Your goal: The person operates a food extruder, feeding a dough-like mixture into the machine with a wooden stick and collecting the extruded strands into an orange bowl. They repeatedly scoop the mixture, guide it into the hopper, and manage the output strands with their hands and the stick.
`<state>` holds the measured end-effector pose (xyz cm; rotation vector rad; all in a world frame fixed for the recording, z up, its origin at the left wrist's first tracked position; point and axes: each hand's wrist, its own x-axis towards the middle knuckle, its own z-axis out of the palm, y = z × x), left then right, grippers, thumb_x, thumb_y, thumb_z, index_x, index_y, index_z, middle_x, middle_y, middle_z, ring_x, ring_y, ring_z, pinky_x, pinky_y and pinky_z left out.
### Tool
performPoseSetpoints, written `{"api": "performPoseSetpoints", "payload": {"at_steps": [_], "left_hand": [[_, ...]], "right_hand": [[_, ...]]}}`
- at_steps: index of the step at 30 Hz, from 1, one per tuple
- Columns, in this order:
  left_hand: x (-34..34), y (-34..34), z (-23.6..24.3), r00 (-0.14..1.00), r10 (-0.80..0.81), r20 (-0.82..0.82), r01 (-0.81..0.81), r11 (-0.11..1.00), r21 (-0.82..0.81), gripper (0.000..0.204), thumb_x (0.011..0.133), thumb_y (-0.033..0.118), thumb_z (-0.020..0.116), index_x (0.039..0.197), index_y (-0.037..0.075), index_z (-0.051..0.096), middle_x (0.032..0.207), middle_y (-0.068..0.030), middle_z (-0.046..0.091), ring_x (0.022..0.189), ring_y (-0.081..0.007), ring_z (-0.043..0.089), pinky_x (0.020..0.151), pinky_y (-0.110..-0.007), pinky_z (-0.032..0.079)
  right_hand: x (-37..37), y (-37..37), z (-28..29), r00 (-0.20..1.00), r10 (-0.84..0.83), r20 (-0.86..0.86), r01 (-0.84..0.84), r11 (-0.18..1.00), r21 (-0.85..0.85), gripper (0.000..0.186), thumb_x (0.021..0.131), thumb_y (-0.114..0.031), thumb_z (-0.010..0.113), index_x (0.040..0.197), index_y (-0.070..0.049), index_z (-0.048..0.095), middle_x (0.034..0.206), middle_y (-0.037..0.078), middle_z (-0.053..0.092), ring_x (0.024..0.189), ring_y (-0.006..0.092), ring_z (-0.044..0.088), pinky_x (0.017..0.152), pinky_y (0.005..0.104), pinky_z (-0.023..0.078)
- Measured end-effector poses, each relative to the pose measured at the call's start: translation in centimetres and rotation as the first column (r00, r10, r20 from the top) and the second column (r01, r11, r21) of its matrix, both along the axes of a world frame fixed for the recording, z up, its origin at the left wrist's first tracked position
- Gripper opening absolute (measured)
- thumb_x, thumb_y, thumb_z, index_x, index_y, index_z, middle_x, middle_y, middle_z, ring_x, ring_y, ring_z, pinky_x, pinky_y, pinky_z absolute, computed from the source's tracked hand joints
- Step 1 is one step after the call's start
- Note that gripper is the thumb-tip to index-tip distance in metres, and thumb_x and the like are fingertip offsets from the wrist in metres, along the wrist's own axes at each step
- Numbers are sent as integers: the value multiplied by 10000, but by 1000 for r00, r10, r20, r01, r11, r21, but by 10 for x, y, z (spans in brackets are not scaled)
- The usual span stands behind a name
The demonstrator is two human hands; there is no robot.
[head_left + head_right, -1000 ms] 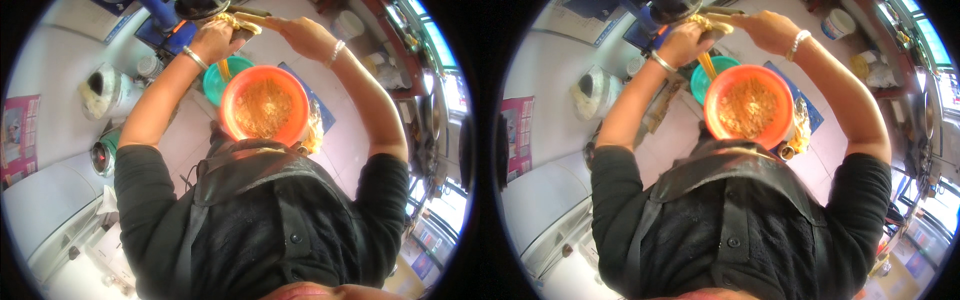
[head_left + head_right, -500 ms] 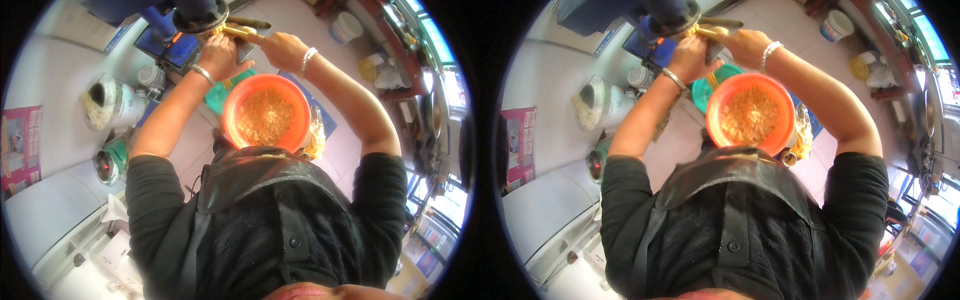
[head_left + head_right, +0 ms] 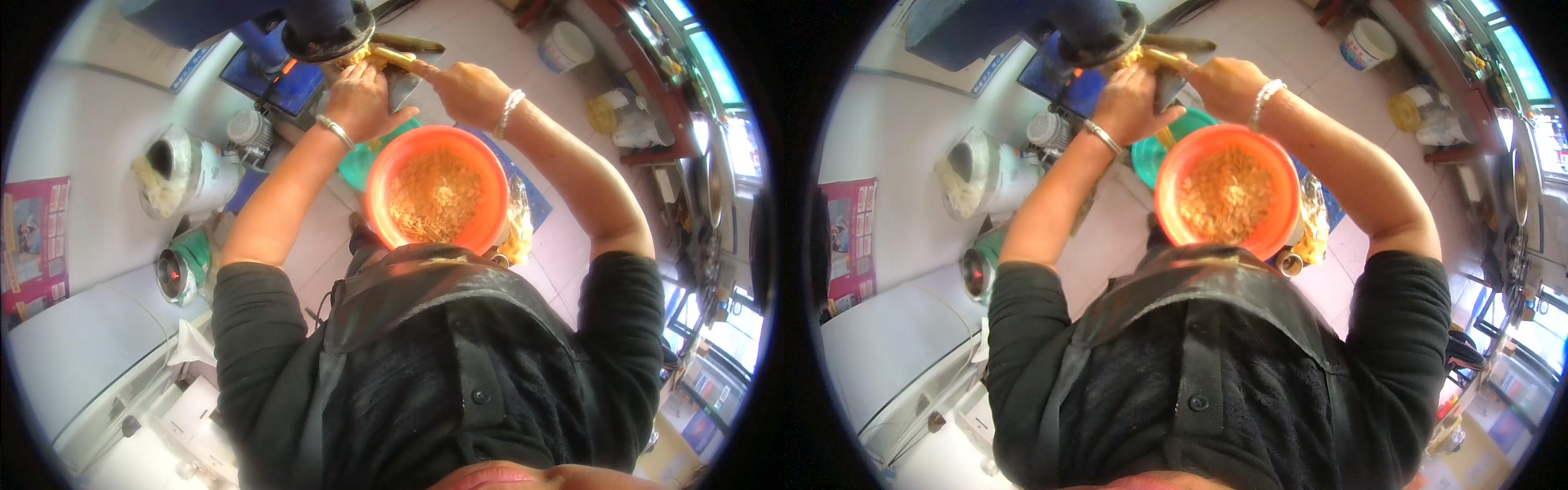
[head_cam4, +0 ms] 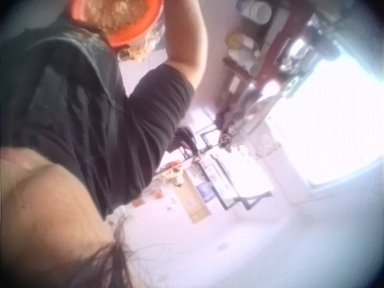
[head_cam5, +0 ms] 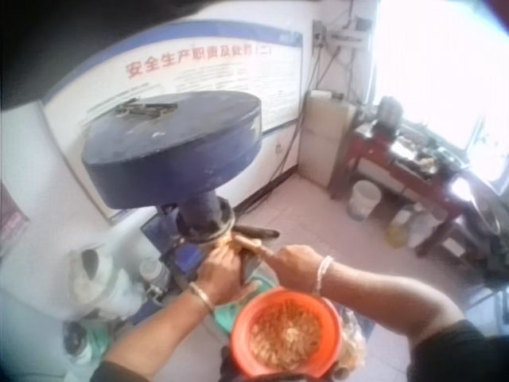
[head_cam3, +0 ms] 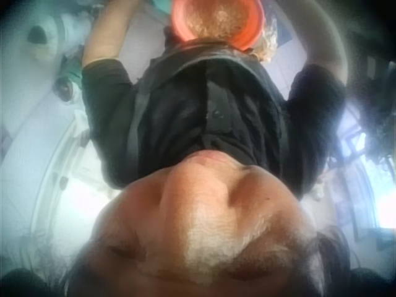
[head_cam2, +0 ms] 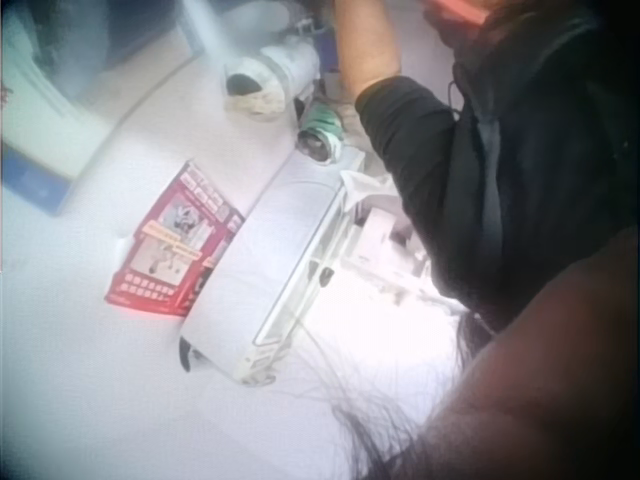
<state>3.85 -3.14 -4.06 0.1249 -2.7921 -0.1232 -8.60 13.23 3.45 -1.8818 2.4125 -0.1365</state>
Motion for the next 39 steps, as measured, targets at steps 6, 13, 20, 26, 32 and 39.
{"api": "performPoseSetpoints", "payload": {"at_steps": [6,13,20,26,32,39], "left_hand": [[-7,-7,-3,1000,-30,3,29,998,51,788,764,612,673,1104,-96,616,1165,-260,622,1167,-356,569,1050,-407,398],[13,3,-3,981,37,-191,-71,982,-175,773,755,518,735,1155,-115,546,1145,-259,599,1115,-395,553,994,-466,424],[7,-2,-2,999,37,-14,-38,996,-82,855,756,658,651,1072,-136,620,1166,-299,611,1173,-391,551,1088,-462,346],[2,-2,-7,999,11,-52,-13,999,-41,809,747,647,661,1004,-119,640,1123,-293,622,1136,-404,563,1087,-458,348],[-9,-5,-7,1000,21,7,-21,1000,-3,775,750,630,671,986,-108,646,1085,-282,632,1121,-412,565,1079,-463,356],[13,5,-5,997,53,-59,-63,981,-182,789,777,639,647,1024,-111,647,1059,-258,647,1106,-371,580,1070,-449,365]], "right_hand": [[5,-13,-5,999,-1,-52,1,1000,-1,640,842,-23,542,1459,-130,408,719,186,662,643,311,677,559,407,528],[-8,14,30,995,-93,35,94,995,-31,561,900,-60,475,1439,-215,442,775,188,679,688,349,679,599,445,538],[11,-7,-4,999,-3,-51,5,999,51,569,844,-81,537,1396,-23,416,739,173,679,687,342,686,581,454,540],[16,-19,-7,997,62,-47,-60,997,52,348,843,-97,566,1153,55,518,765,177,693,711,327,699,591,425,553],[11,-20,-12,998,39,-47,-37,998,48,343,852,-79,555,1177,23,513,775,176,690,719,330,695,600,430,549],[6,21,18,998,-2,61,0,999,32,561,862,-70,518,1410,-163,445,716,163,661,652,352,662,568,457,518]]}}
